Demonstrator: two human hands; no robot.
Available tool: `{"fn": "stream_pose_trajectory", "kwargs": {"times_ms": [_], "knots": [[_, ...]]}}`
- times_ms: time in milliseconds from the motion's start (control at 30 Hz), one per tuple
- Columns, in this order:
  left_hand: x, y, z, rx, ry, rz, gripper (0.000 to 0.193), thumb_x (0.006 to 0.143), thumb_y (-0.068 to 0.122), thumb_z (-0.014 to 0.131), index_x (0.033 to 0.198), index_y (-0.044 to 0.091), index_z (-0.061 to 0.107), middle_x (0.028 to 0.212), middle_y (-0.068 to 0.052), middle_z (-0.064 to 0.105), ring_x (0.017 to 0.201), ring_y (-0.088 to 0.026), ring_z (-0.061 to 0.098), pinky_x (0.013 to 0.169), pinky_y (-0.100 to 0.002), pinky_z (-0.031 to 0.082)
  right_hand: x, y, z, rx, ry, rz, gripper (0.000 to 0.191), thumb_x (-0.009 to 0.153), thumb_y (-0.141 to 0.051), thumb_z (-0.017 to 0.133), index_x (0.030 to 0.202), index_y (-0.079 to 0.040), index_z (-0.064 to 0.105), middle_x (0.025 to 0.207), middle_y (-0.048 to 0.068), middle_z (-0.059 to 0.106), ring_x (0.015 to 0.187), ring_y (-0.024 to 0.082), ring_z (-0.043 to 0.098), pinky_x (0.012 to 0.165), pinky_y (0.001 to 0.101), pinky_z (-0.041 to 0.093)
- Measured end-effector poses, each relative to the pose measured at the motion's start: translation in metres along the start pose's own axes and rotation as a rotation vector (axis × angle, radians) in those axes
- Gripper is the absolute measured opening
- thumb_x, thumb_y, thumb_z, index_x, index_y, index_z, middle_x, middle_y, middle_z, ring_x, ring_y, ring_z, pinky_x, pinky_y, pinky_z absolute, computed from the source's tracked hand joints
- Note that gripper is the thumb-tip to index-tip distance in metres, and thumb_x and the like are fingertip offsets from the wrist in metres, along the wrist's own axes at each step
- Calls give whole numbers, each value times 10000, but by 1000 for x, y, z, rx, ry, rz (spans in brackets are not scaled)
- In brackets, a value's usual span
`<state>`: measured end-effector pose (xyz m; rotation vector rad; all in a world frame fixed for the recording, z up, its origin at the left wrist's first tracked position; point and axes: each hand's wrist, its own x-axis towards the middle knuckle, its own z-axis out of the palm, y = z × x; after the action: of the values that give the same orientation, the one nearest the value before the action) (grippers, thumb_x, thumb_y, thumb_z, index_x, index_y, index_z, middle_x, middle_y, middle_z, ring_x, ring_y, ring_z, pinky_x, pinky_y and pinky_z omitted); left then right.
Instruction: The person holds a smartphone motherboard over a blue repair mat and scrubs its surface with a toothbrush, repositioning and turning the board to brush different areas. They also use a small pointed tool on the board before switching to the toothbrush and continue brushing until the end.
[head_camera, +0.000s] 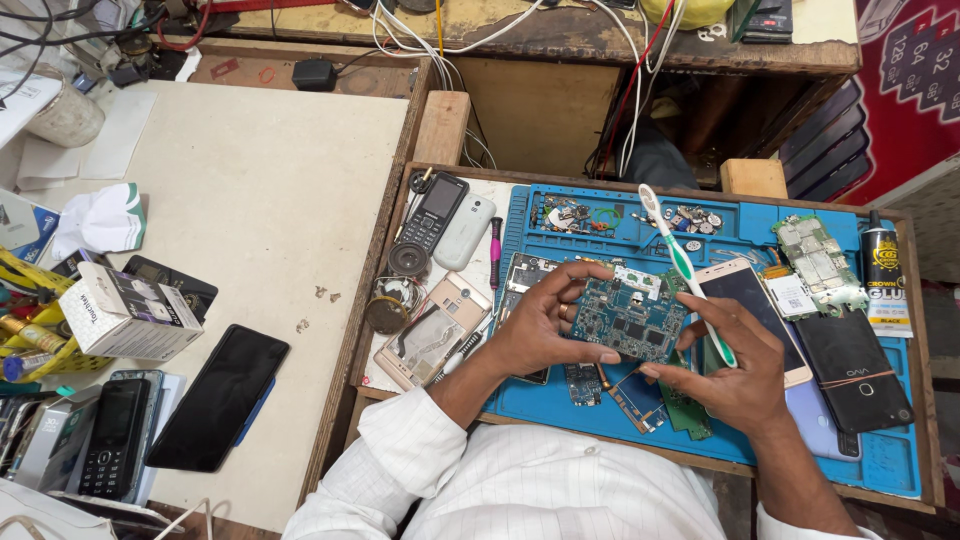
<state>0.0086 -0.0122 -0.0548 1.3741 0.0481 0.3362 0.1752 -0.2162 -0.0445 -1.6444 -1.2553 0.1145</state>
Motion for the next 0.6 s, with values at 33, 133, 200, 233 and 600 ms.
{"fn": "stream_pose_trajectory", "kwargs": {"times_ms": [33, 133, 200, 233, 600], "knots": [[-1, -2, 0, 55, 3, 24, 831, 752, 77, 930, 1459, 140, 498, 1165, 6, 640, 1016, -59, 607, 800, -197, 520, 0, 0, -1, -5, -9, -8, 860, 542, -237, 965, 1323, -68, 648, 1059, 79, 687, 814, 114, 675, 686, 252, 568], [-1, -5, 1, 216, 37, 60, 839, 722, 123, 968, 1447, 130, 545, 1043, 30, 548, 891, -56, 481, 764, -201, 438, 0, 1, -4, -14, -26, -20, 868, 535, -248, 966, 1322, -73, 646, 1071, 84, 691, 809, 116, 686, 678, 256, 573], [-2, -5, 1, 264, 53, 72, 840, 714, 155, 972, 1447, 130, 562, 1015, 40, 549, 860, -51, 473, 764, -200, 439, 0, 1, -5, 5, -36, -15, 877, 541, -250, 963, 1335, -73, 635, 1083, 87, 690, 815, 118, 687, 679, 255, 578], [-3, -5, 1, 258, 52, 78, 834, 722, 177, 965, 1450, 135, 560, 1040, 46, 588, 884, -41, 518, 786, -195, 473, 0, 1, -5, 14, -40, -11, 881, 545, -250, 961, 1341, -72, 630, 1089, 88, 690, 818, 119, 687, 679, 255, 580], [-4, -5, 1, 387, 60, 0, 866, 654, 280, 992, 1428, 143, 630, 1148, -46, 714, 966, -94, 626, 821, -238, 550, 2, -3, -5, -17, -84, -31, 974, 475, -346, 974, 1337, -58, 624, 1156, 113, 684, 1000, 193, 674, 835, 317, 574]]}}
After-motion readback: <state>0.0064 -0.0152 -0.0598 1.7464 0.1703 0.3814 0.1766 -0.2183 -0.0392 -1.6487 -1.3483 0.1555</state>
